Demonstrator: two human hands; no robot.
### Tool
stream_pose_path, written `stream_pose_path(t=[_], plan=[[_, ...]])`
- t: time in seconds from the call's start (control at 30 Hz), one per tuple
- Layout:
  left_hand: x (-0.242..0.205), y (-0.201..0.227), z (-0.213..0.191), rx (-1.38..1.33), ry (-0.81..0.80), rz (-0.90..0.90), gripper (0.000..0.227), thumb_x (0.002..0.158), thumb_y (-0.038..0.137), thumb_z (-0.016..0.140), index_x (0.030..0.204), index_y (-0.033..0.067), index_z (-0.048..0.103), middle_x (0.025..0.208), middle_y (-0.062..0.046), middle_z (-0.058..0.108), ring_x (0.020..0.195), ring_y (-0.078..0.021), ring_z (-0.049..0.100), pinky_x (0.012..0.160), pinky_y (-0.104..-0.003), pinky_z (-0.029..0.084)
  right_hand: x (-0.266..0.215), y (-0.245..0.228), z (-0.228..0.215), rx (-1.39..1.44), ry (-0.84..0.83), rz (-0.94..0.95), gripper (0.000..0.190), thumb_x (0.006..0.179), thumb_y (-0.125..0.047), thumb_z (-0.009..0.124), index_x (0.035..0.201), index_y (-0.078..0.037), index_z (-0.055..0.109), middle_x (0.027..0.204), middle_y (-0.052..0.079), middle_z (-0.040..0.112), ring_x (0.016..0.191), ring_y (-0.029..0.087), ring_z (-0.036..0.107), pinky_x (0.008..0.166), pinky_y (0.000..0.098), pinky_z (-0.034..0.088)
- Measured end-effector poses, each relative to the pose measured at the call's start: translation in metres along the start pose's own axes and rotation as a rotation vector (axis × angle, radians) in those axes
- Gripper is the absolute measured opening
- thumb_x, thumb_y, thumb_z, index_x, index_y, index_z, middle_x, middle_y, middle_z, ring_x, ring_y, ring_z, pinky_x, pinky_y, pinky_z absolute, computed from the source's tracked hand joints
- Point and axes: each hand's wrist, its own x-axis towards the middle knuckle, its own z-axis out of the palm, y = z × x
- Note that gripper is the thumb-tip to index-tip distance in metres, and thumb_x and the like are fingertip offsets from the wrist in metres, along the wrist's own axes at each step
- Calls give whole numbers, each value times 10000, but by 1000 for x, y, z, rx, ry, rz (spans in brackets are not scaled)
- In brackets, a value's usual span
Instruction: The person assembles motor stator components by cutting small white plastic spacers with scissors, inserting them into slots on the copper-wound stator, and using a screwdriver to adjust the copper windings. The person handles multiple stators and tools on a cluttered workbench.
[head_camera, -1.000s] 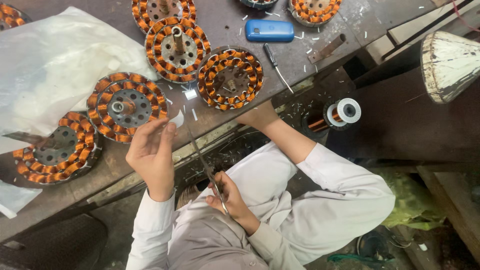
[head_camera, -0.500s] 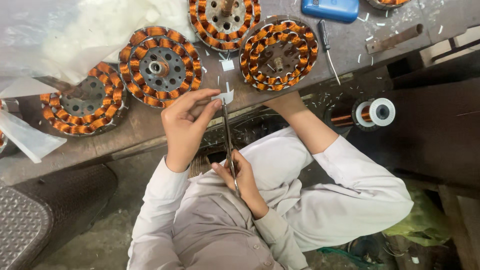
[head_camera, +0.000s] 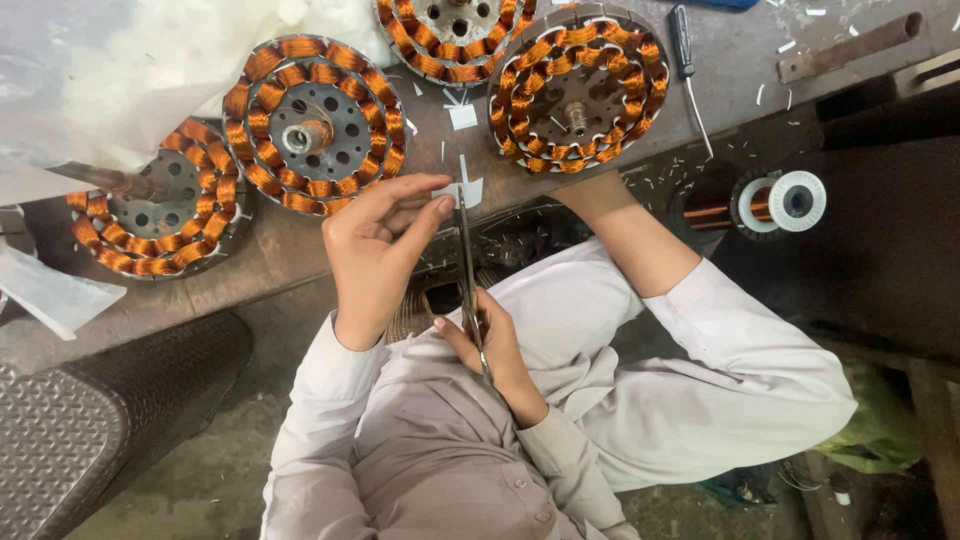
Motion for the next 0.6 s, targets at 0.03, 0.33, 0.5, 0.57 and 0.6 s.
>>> stream_pose_path(t=[0.03,0.33,0.5,0.57,0.6], plan=[[0,0,0,7,0,8,240,956,-61,739,1193,-77,702,1125,-116,726,1023,-150,737,905,-250,603,0,2,0,-7,9,-11,295,877,-116,791,818,-94,502,621,-71,396,553,32,347,488,237,274],[2,0,0,-2,0,10,233,958,-71,733,1187,-88,691,1150,-111,714,1046,-150,724,941,-270,608,0,27,3,-27,64,-78,240,832,37,700,754,-49,489,607,-73,364,561,21,320,496,256,238],[2,0,-1,0,-14,12,234,963,-72,727,1194,-85,689,1156,-112,718,1045,-146,723,944,-269,603,2,22,5,12,38,-33,259,874,-21,738,774,-61,503,606,-78,387,558,21,335,497,249,259],[2,1,-2,-21,-22,24,233,968,-72,718,1198,-84,683,1164,-111,717,1051,-145,721,951,-269,603,3,16,6,16,38,-12,293,882,-64,772,788,-68,494,622,-70,390,558,27,336,493,245,263],[2,1,-2,-25,-25,24,230,969,-71,716,1196,-84,683,1161,-110,717,1049,-144,722,947,-268,604,4,13,6,19,37,-1,313,885,-85,789,796,-71,490,630,-66,392,558,30,336,491,243,265]])
